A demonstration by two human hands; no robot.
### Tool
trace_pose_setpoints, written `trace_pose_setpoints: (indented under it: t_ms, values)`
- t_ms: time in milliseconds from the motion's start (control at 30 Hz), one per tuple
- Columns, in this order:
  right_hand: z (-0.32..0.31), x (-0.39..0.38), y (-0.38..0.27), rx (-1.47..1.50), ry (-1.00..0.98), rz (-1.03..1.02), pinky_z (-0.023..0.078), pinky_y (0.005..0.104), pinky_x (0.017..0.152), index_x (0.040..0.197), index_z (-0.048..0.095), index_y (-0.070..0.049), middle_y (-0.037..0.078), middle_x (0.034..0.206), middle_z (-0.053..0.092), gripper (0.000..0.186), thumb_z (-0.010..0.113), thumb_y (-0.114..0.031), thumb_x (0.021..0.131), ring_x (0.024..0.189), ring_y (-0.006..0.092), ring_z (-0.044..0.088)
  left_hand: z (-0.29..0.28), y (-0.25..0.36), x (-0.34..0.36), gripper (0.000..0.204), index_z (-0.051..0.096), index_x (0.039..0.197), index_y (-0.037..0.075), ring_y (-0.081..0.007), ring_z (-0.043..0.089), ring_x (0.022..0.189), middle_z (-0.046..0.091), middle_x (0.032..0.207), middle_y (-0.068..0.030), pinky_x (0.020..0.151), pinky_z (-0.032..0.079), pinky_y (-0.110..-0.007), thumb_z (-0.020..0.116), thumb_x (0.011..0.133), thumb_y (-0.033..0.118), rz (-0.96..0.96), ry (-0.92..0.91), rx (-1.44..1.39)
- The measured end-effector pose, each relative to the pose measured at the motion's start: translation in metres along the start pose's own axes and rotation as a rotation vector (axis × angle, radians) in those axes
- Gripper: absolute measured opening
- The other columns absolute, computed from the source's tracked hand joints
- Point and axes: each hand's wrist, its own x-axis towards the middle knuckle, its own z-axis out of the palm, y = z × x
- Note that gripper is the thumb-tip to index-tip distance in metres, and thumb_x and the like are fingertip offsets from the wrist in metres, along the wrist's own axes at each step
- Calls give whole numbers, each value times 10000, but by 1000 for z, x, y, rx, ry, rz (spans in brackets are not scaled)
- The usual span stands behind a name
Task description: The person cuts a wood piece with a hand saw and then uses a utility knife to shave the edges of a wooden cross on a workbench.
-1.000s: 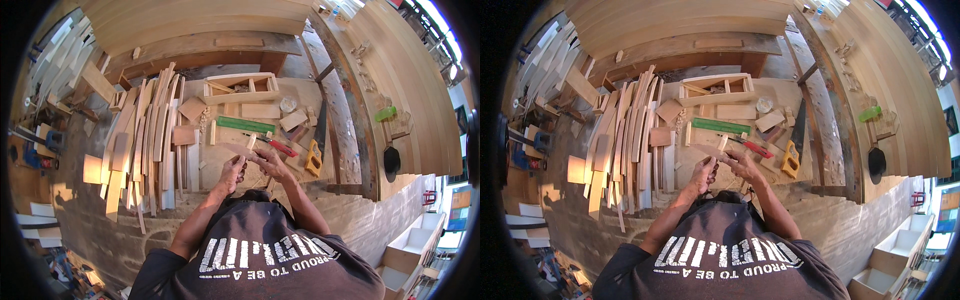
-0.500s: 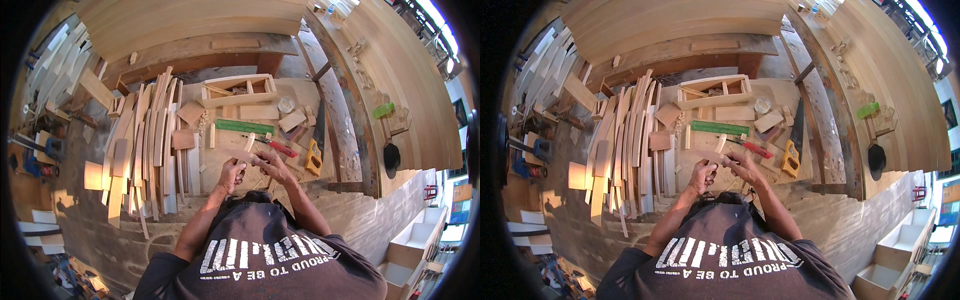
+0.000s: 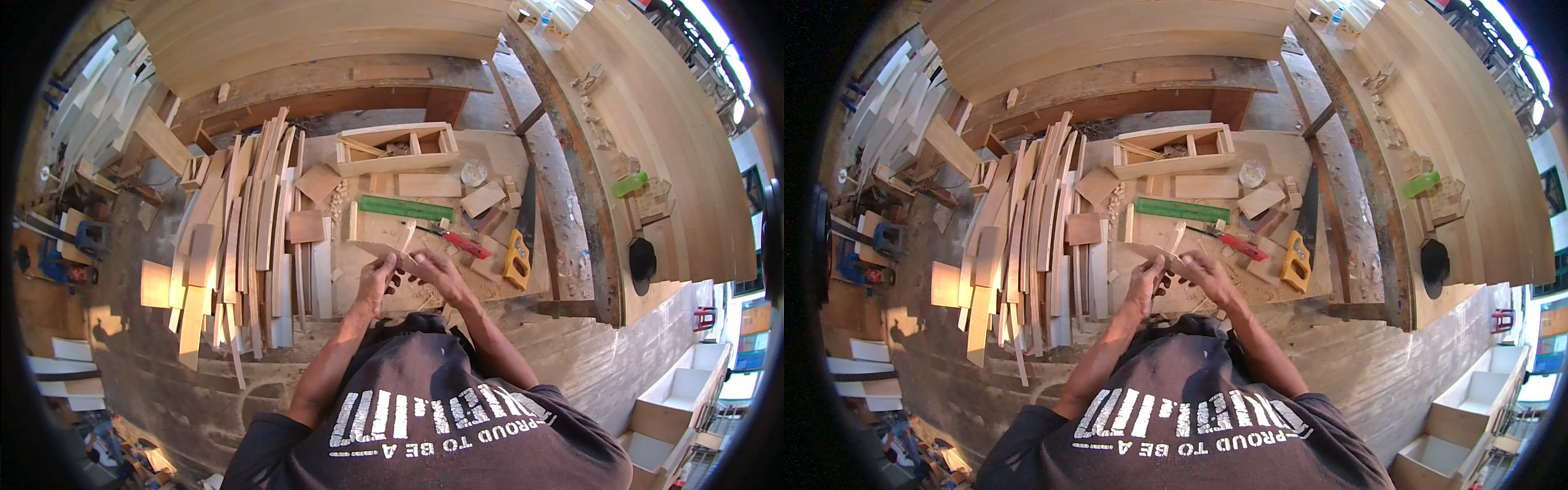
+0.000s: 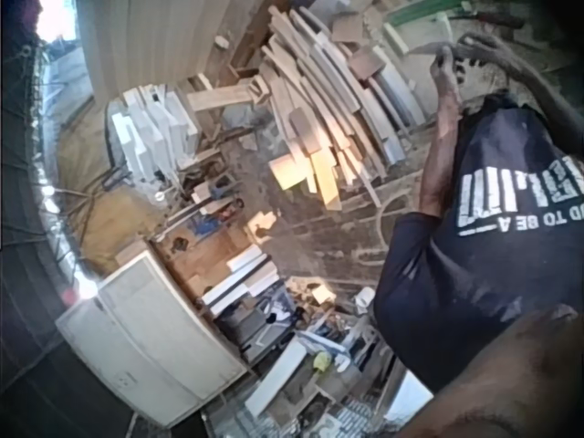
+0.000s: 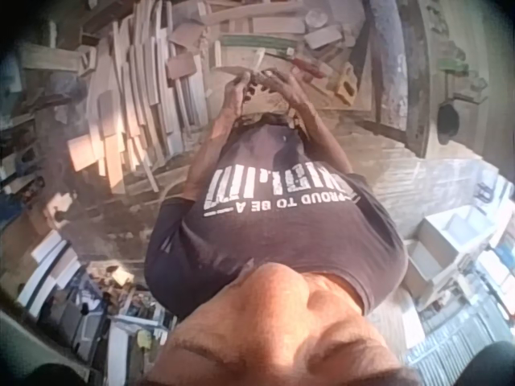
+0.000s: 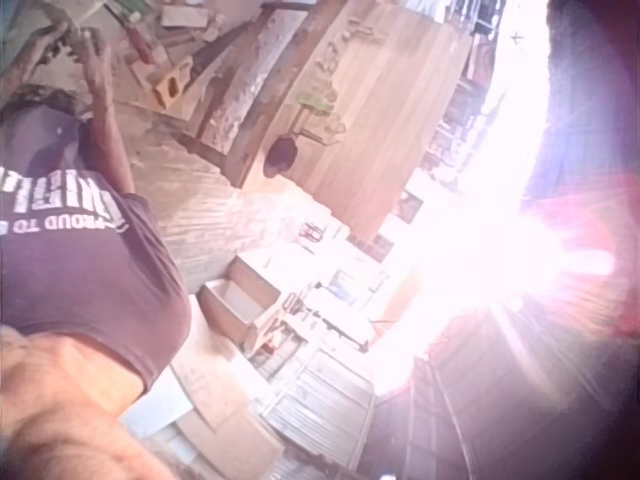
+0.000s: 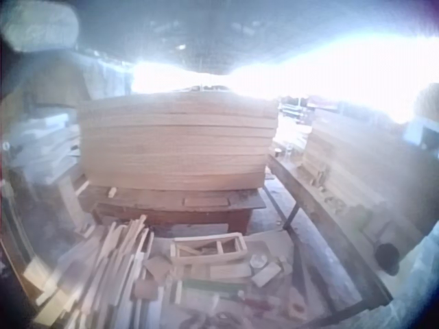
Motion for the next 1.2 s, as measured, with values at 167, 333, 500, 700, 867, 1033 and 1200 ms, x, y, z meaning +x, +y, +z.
trace_pose_setpoints:
  t_ms: [167,333,500,700,867,1033,1200]
  values:
    - [-36,-12,12,134,168,4,505,318,774,1228,605,-15,73,1107,657,402,559,-359,1024,921,185,655,-34,8,14,364,680,981,124,-129,614,738,681,850,-12,588,472,-301,692,907,479,-134,-59,-37]
    - [-49,-26,28,58,179,45,506,304,752,1205,610,3,71,1086,666,359,571,-300,1015,897,165,661,-73,10,39,340,672,986,123,-168,667,791,695,851,-24,615,532,-347,730,891,444,-252,-253,-177]
    - [-33,-34,38,-24,89,59,509,291,739,1231,611,21,80,1067,686,362,563,-264,1013,887,157,672,-79,15,44,250,670,967,119,-166,673,777,698,825,-37,634,542,-360,745,900,348,-215,-262,-256]
    - [-32,-27,27,-47,-6,39,501,276,758,1331,547,15,71,1119,654,412,577,-249,1016,911,147,654,-57,36,34,192,661,918,112,-145,621,623,635,717,2,612,529,-318,709,941,297,-238,-386,-214]
    - [-31,-24,-12,119,34,-94,512,284,748,1502,386,-64,110,1188,597,575,610,-248,1005,916,152,650,-51,49,39,205,631,845,86,-72,395,459,411,528,70,500,410,-257,694,959,244,-311,-422,-121]
    - [-20,-17,-37,122,-48,-168,536,279,743,1415,491,-53,69,1018,650,488,660,-136,965,847,126,648,-57,51,48,200,660,894,84,-71,430,482,444,553,72,525,391,-251,762,899,256,-262,-598,-25]
    - [-22,-10,-27,42,-91,-188,549,279,754,1325,538,-12,57,989,651,399,667,-87,956,871,120,649,-41,60,45,252,677,953,85,-84,523,572,558,635,37,547,408,-258,804,847,275,-204,-567,228]
